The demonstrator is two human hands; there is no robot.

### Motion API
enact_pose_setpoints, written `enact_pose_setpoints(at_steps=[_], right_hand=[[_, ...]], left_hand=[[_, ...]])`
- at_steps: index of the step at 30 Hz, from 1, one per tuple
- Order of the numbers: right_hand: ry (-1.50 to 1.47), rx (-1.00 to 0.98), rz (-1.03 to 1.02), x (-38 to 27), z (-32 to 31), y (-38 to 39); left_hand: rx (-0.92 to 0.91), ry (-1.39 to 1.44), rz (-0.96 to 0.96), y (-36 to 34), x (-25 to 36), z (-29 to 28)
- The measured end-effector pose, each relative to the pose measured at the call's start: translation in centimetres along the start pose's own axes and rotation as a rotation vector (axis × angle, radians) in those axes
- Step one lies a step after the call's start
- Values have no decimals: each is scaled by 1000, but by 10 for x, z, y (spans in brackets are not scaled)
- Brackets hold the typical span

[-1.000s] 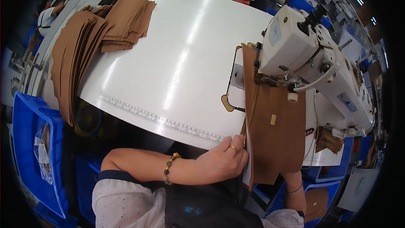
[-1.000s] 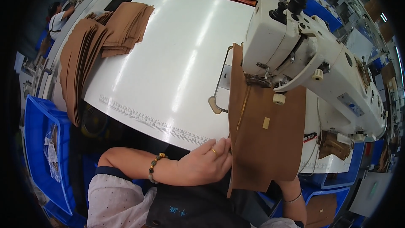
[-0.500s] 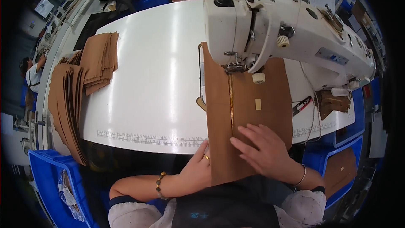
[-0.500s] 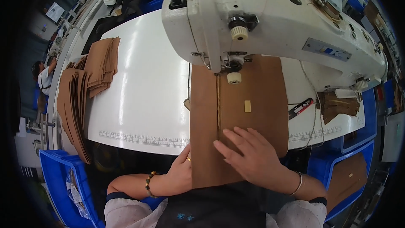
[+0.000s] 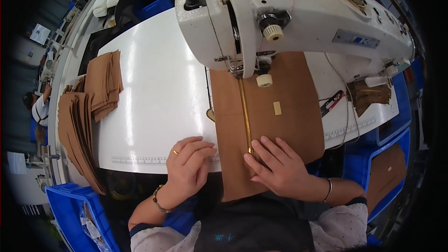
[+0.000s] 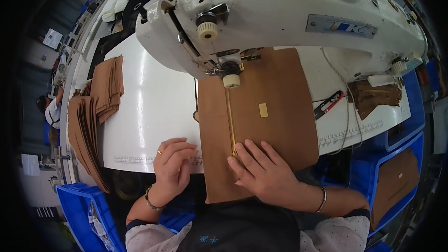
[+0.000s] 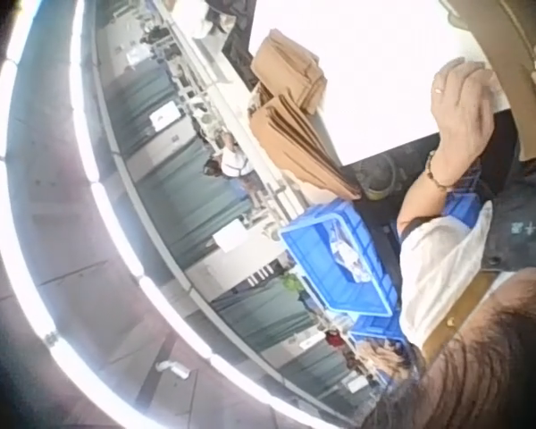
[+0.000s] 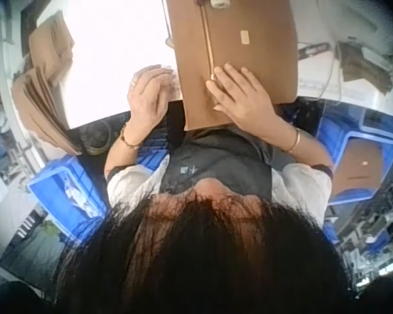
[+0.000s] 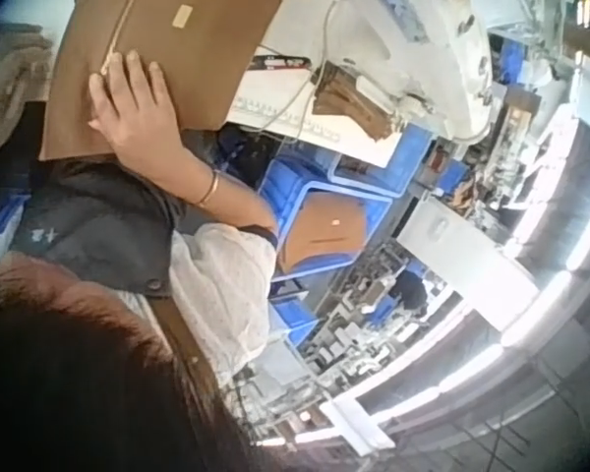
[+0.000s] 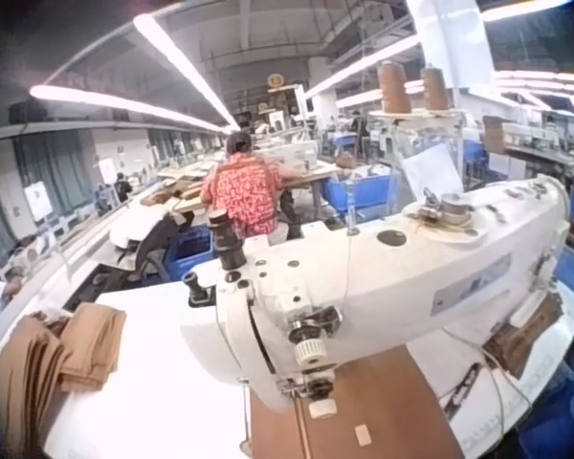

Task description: Sewing a zipper and assembling components onto a leather wallet piece using an industrial sewing machine.

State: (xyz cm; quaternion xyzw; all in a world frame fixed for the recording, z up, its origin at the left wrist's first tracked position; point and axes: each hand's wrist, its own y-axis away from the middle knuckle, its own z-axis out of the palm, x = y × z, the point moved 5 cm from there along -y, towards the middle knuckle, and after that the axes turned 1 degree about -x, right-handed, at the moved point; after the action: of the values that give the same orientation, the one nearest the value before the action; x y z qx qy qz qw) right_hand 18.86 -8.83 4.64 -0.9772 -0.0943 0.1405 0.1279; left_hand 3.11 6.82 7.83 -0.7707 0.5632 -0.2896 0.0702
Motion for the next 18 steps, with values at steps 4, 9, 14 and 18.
enact_pose_setpoints(at_steps=[4,9,14,18], right_hand=[[-28,-29,-29,1,-4,-5],[-110,-39,-137,20,-14,-25],[-21,64,-2,54,-17,-48],[26,0,-14,56,-13,-56]], left_hand=[[-176,-119,-69,-26,0,21],[-300,-62,6,-40,3,43],[-309,-19,2,-36,-2,45],[-276,60,-9,-36,-3,46]])
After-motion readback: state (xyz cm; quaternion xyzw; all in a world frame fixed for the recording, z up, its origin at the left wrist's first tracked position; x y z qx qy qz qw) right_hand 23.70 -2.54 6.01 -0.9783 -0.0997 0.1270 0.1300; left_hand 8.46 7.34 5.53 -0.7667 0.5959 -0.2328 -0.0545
